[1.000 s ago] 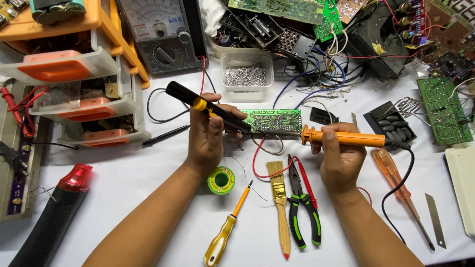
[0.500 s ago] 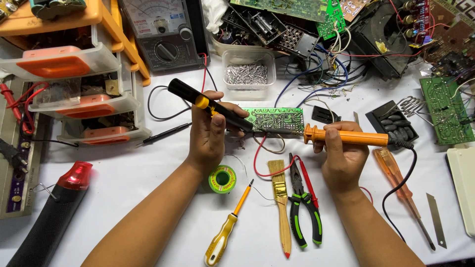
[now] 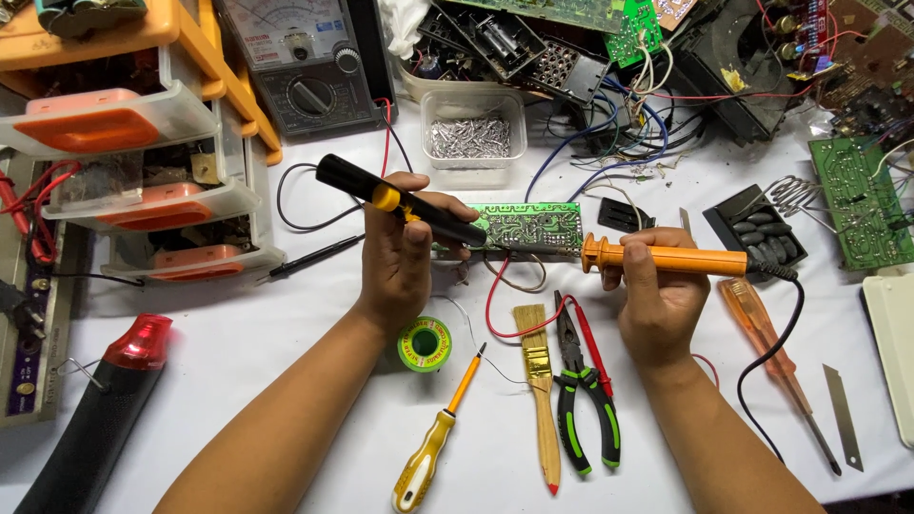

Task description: Desoldering components from a printed circuit board using a soldering iron and a desoldering pump on a workbench.

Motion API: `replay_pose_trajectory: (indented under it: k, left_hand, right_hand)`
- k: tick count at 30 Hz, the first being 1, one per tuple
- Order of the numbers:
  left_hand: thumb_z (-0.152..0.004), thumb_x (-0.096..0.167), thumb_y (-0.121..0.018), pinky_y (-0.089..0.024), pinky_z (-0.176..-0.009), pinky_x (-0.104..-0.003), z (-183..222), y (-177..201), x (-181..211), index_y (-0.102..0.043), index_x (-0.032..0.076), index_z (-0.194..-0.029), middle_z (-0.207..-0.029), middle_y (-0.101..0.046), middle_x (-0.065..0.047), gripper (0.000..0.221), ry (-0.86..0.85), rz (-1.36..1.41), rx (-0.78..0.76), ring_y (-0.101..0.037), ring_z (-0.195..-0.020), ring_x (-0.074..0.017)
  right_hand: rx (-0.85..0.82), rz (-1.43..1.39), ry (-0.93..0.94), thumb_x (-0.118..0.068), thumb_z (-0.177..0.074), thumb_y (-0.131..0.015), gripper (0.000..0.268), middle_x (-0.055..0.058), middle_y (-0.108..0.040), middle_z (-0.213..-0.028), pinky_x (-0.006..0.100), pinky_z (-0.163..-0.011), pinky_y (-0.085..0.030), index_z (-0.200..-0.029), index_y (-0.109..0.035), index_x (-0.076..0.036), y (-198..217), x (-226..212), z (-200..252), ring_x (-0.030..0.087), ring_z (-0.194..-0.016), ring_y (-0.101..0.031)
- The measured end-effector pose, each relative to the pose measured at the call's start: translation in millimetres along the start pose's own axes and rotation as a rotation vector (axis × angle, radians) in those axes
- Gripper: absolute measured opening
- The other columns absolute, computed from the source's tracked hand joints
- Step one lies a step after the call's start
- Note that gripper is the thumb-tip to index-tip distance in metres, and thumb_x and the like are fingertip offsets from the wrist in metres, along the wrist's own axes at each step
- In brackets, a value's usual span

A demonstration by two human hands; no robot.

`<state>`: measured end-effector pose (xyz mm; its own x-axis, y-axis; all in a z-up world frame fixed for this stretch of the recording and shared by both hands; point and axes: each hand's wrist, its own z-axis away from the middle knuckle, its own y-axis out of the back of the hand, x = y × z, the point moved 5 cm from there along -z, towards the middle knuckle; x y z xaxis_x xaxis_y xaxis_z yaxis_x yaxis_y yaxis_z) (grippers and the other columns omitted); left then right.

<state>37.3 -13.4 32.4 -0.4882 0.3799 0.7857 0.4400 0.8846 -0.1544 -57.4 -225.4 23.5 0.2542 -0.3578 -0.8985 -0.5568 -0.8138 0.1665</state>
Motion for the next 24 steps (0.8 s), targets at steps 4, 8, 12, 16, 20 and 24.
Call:
replay_pose_trajectory:
  k: [4,8,12,16,20,24]
  left_hand:
    - [-0.094,0.037,-0.030,-0.054,-0.057,-0.020,0.3,-1.5,-1.9,-0.029,0.009,-0.114,-0.089,-0.061,-0.014,0.035,0.011,-0.014,-0.025,-0.062,-0.066,-0.0146]
    - [-0.094,0.038,-0.032,-0.054,-0.058,-0.020,0.2,-2.1,-4.0,-0.029,0.009,-0.114,-0.089,-0.060,-0.015,0.035,0.018,0.002,-0.040,-0.062,-0.071,-0.0155]
    - [-0.093,0.038,-0.033,-0.055,-0.060,-0.021,1.1,-2.2,-5.6,-0.030,0.009,-0.113,-0.090,-0.060,-0.015,0.035,0.035,0.021,-0.042,-0.062,-0.075,-0.0171]
    - [-0.093,0.038,-0.036,-0.055,-0.062,-0.021,1.0,-3.1,-6.2,-0.031,0.009,-0.113,-0.091,-0.060,-0.015,0.035,0.051,0.045,-0.044,-0.062,-0.077,-0.0171]
    - [-0.092,0.038,-0.037,-0.055,-0.062,-0.020,1.1,-3.7,-6.4,-0.031,0.010,-0.112,-0.091,-0.060,-0.015,0.034,0.066,0.053,-0.064,-0.062,-0.074,-0.0154]
    - [-0.092,0.036,-0.039,-0.055,-0.061,-0.020,1.5,-3.9,-7.7,-0.032,0.009,-0.111,-0.091,-0.060,-0.016,0.034,0.078,0.068,-0.065,-0.061,-0.073,-0.0155]
  right_hand:
    - [-0.014,0.001,-0.009,-0.021,-0.092,-0.043,0.015,0.008,-0.054,-0.070,0.020,-0.053,-0.047,-0.088,-0.048,-0.007,-0.5,-2.1,-0.3,0.012,-0.056,-0.053]
    - [0.006,-0.003,-0.005,-0.021,-0.092,-0.044,0.014,0.008,-0.054,-0.076,0.021,-0.055,-0.048,-0.087,-0.047,-0.009,0.8,4.2,0.8,0.014,-0.058,-0.054]
    - [0.002,-0.005,-0.003,-0.021,-0.092,-0.045,0.013,0.008,-0.054,-0.076,0.021,-0.055,-0.048,-0.087,-0.048,-0.009,0.5,4.7,1.0,0.013,-0.058,-0.055]
    - [0.004,-0.003,-0.002,-0.021,-0.092,-0.045,0.014,0.009,-0.054,-0.076,0.022,-0.055,-0.048,-0.087,-0.047,-0.009,1.0,5.9,1.2,0.015,-0.058,-0.055]
    - [0.003,-0.002,-0.008,-0.023,-0.091,-0.045,0.014,0.009,-0.054,-0.077,0.022,-0.056,-0.048,-0.088,-0.047,-0.009,1.6,6.7,1.6,0.015,-0.059,-0.055]
    - [0.001,0.003,-0.009,-0.022,-0.092,-0.044,0.014,0.009,-0.054,-0.077,0.021,-0.055,-0.047,-0.088,-0.047,-0.009,1.5,6.8,1.2,0.014,-0.058,-0.054]
